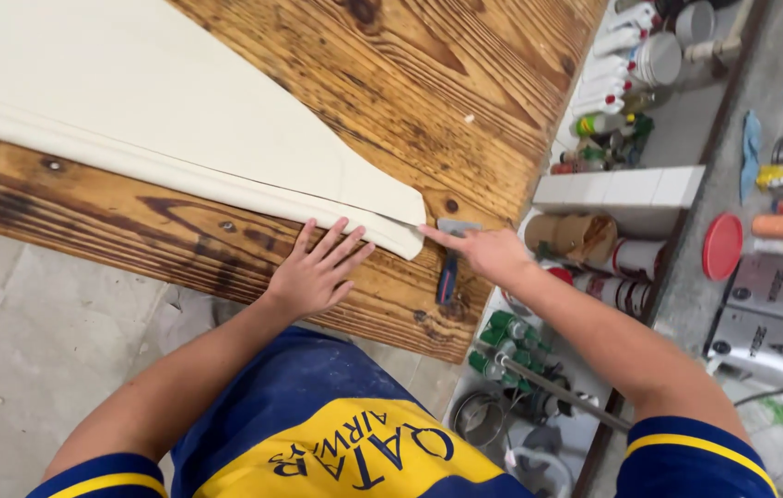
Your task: Cutting a large sheet of dough into strips and rolling them into long ropes on a wooden table.
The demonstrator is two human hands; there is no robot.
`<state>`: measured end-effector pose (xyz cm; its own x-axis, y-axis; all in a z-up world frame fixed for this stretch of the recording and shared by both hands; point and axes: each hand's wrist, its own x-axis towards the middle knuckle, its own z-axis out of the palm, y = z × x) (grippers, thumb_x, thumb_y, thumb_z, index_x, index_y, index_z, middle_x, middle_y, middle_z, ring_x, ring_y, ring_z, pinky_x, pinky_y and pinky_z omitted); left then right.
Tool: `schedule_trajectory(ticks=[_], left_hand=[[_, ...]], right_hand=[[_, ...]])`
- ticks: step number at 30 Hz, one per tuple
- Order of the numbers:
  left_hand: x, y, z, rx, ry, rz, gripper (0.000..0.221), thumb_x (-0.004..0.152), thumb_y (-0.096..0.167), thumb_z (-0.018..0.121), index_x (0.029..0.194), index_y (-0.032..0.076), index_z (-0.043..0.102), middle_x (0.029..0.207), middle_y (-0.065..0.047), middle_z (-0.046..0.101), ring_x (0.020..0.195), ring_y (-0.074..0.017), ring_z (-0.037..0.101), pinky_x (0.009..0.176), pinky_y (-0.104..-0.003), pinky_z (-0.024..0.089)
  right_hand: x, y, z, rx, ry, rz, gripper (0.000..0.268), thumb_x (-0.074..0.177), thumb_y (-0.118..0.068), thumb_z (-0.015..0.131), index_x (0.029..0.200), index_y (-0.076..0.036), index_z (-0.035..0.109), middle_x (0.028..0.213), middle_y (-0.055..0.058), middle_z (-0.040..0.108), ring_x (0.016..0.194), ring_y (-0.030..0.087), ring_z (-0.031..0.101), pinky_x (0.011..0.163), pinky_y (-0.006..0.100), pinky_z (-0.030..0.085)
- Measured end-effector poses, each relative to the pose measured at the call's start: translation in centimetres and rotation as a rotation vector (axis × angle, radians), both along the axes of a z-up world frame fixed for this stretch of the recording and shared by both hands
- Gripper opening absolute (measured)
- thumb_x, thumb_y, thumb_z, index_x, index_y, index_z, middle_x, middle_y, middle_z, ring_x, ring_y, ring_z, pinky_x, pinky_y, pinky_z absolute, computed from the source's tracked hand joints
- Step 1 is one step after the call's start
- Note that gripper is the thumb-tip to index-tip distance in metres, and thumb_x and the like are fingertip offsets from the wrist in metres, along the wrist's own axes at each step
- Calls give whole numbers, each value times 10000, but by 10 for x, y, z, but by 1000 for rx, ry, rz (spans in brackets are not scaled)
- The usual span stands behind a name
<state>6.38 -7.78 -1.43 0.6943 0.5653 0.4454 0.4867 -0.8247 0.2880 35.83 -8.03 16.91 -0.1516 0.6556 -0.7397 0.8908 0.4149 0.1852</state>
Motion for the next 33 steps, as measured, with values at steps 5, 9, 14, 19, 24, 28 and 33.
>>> schedule_trajectory(ticks=[5,9,14,19,24,28,33], left_hand=[[21,2,4,45,116,26,701,943,564,364,1612,353,355,1720,-19,280,1593,-375,184,1187,-736,80],[45,20,3,113,206,76,717,953,617,360,1633,401,287,1742,-14,196,1588,-435,83,1160,-775,2],[62,32,2,48,245,134,735,935,590,431,1633,390,323,1710,-66,274,1563,-489,133,1140,-817,41],[49,43,10,-301,175,-52,762,928,546,461,1640,330,297,1707,-85,248,1578,-434,100,1150,-799,-13],[-15,37,7,-325,92,-138,752,908,419,536,1606,196,367,1637,-132,341,1549,-351,261,1219,-651,180],[-53,46,9,-186,245,256,737,952,541,421,1636,277,344,1700,-157,264,1575,-461,109,1135,-803,33],[-77,85,7,-210,288,149,763,905,605,406,1632,400,297,1692,-32,303,1586,-395,144,1142,-805,31]], right_hand=[[40,-60,20,-13,-192,-96,782,1015,-133,350,1592,-586,80,1026,9,722,898,234,772,785,389,637],[34,-101,32,-38,-206,-257,786,1004,-109,337,1611,-540,83,1054,39,729,928,278,774,824,434,636],[-46,-121,25,168,217,-1003,751,1037,-282,420,1660,-383,13,966,204,746,918,422,756,781,532,626],[-120,-126,-29,378,611,-1346,734,1034,-213,435,1668,-292,72,923,257,749,793,386,756,645,436,617],[-142,-125,-71,420,776,-1372,732,1029,-224,436,1670,-172,87,803,172,748,729,349,756,620,465,584],[-150,-109,-75,414,827,-1290,701,1024,-243,470,1661,-208,179,748,139,754,701,330,752,635,455,582],[-166,-73,-47,330,837,-1195,683,1027,-275,482,1652,-314,211,960,251,770,886,440,762,766,518,603]])
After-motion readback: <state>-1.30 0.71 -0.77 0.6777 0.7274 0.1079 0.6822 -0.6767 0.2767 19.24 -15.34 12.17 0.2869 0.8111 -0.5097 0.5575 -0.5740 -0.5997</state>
